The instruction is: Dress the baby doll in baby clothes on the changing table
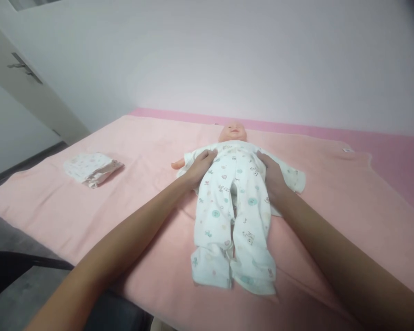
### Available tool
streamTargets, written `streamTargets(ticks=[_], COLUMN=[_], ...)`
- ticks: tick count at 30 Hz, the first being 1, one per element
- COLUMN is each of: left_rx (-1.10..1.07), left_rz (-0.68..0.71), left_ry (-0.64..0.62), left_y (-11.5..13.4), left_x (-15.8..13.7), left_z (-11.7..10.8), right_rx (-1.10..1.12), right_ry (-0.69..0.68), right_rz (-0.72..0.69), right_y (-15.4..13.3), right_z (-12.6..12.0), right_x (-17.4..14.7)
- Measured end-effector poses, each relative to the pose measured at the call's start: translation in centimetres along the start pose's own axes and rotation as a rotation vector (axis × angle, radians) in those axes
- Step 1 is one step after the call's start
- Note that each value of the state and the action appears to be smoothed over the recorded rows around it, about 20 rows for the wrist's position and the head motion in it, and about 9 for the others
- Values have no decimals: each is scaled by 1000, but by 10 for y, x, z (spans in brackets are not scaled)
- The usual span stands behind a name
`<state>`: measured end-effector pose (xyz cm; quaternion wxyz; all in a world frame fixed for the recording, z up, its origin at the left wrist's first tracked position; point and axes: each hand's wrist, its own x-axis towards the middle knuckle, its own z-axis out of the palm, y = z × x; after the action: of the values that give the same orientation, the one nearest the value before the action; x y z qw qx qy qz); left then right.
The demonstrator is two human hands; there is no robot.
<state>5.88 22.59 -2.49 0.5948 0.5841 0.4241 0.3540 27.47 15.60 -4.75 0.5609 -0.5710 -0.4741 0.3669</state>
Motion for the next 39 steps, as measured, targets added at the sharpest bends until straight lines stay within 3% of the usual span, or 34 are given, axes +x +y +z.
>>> streamTargets(ticks=[2,4,9,12,14,16,18,22,27,30,33,35,39], left_rx=[-103,-116,223,548,774,915,939,924,892,773,766,844,981], left_rz=[-7,20,139,356,577,708,686,560,560,588,606,611,606], left_ry=[-18,-15,23,83,110,81,29,65,90,110,155,139,-43], left_y=[-2,-5,-4,4,11,16,16,3,-9,-5,-3,-5,-17], left_x=[2,5,6,9,17,28,43,73,86,68,24,-15,-87], left_z=[1,1,-5,-11,-16,-19,-22,-25,-24,-24,-31,-39,-51], right_rx=[69,80,-194,-423,-557,-656,-676,-649,-783,-787,-796,-824,-884], right_ry=[-59,-34,-12,-16,3,32,59,40,54,116,141,77,-132], right_rz=[-17,-36,-105,-183,-292,-411,-425,-228,-330,-383,-453,-495,-480], right_y=[3,3,-7,-18,-25,-29,-30,-19,0,-1,-15,-24,-25], right_z=[1,-2,-20,-27,-27,-26,-27,-34,-37,-35,-40,-48,-60], right_x=[3,8,15,18,22,31,42,61,70,57,19,-19,-94])
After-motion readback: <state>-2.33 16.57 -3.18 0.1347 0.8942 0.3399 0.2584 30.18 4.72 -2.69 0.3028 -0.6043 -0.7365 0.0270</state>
